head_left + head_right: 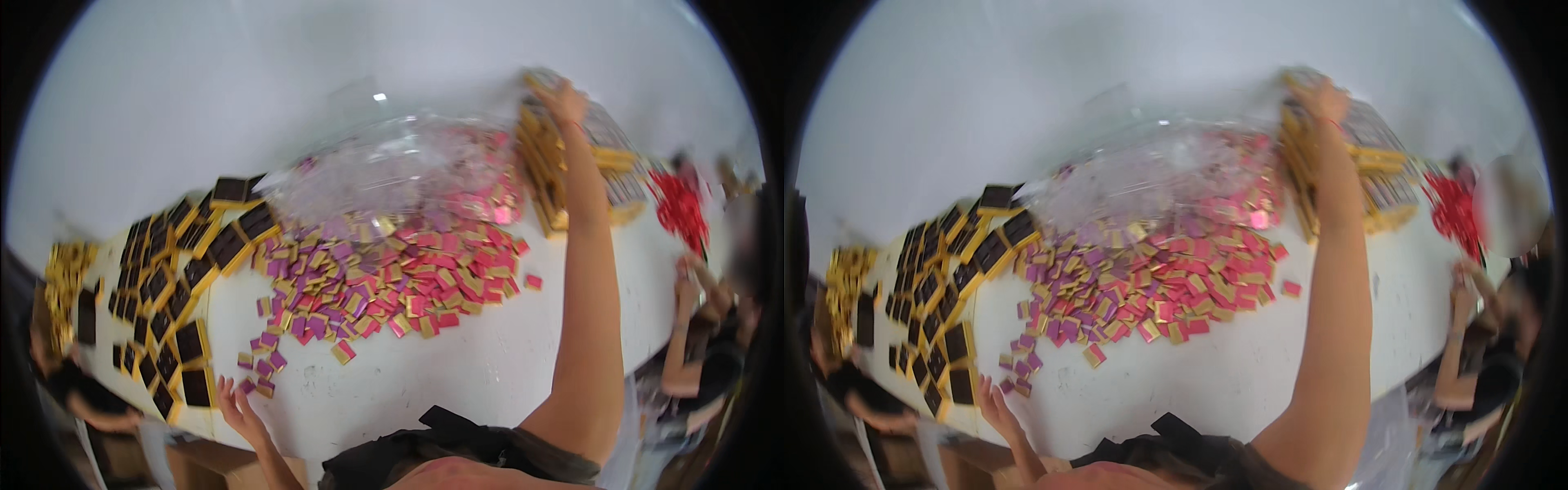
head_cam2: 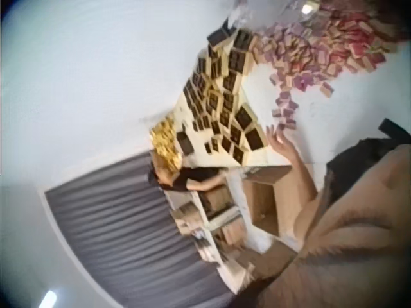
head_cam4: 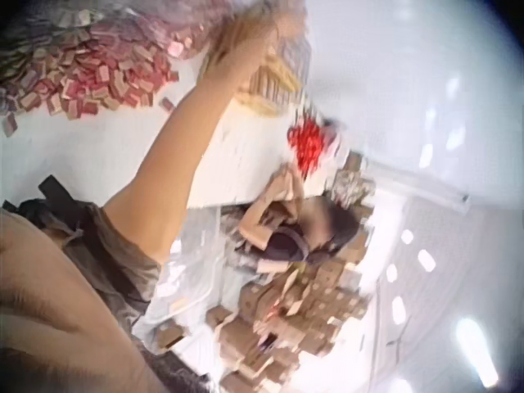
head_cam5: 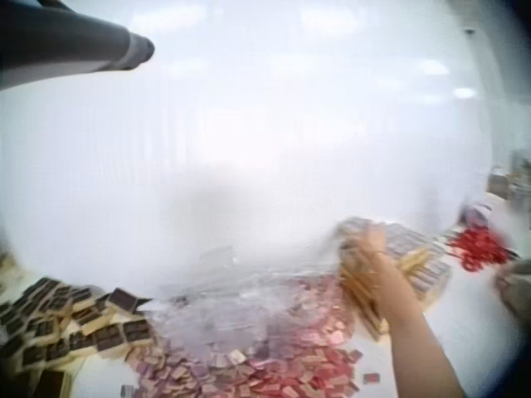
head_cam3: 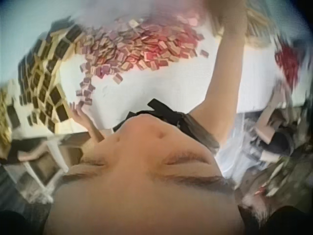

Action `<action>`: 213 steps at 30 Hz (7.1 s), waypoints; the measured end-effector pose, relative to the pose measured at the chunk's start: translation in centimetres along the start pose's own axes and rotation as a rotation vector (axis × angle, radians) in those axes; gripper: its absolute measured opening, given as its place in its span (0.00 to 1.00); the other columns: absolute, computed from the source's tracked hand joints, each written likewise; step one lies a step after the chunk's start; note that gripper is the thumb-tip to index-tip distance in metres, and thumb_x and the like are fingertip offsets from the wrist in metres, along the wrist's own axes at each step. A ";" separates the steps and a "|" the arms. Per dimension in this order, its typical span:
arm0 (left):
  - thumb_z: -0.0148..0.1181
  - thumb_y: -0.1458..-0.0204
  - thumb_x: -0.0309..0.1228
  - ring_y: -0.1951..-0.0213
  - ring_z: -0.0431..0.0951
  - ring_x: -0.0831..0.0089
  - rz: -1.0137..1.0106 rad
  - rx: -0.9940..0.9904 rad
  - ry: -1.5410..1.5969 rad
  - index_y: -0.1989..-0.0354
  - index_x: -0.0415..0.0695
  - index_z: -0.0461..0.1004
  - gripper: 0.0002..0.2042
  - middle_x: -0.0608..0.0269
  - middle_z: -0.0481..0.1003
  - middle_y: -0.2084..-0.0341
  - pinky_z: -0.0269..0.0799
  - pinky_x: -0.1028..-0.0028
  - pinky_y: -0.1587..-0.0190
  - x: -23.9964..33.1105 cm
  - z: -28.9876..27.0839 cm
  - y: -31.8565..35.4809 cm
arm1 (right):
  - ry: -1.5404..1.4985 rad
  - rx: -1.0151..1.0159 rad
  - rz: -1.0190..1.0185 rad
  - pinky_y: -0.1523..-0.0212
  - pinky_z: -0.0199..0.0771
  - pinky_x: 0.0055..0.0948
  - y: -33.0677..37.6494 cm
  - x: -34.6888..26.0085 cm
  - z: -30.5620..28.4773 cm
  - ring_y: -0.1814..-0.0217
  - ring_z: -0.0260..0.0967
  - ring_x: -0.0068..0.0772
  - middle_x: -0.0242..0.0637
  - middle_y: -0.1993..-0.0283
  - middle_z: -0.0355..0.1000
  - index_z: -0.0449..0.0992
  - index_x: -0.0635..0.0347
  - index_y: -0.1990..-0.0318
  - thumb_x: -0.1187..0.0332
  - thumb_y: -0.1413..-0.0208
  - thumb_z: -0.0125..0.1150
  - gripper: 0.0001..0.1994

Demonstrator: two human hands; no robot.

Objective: The person assembles small square cosmetic palettes by placing four colored blocks into each tray. They pick up blocks from a large pile on the table, arrange them into the compartments of the trays, and then place the completed palettes into a clear plastic bin.

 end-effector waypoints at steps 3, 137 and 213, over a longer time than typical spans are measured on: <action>0.56 0.40 0.26 0.39 0.70 0.58 -0.009 0.034 -0.391 0.50 0.37 0.75 0.12 0.48 0.69 0.40 0.66 0.63 0.39 1.8 -5.9 1.9 | 0.048 -0.387 0.055 0.36 0.65 0.51 6.5 -5.0 11.9 0.33 0.65 0.54 0.53 0.33 0.65 0.56 0.57 0.28 0.24 0.52 0.52 0.53; 0.69 0.52 0.28 0.65 0.77 0.64 0.435 -0.729 -0.084 0.58 0.44 0.77 0.12 0.62 0.78 0.69 0.73 0.66 0.63 13.4 22.1 2.9 | -0.913 -0.553 -0.818 0.46 0.61 0.38 58.4 -11.4 -17.2 0.49 0.68 0.37 0.31 0.56 0.72 0.81 0.54 0.55 0.69 0.54 0.73 0.16; 0.67 0.48 0.29 0.62 0.80 0.70 0.318 -1.223 -0.172 0.52 0.44 0.77 0.14 0.62 0.79 0.68 0.74 0.73 0.55 15.2 26.2 7.7 | -1.177 -0.619 -0.800 0.42 0.71 0.42 61.7 -8.3 -19.4 0.36 0.66 0.50 0.41 0.40 0.68 0.77 0.58 0.54 0.73 0.56 0.75 0.19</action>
Point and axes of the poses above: each hand's wrist, its own y-axis away from the middle knuckle, its own z-axis out of the palm, x = y × z, the point moved 9 cm from there along -y, towards the middle knuckle
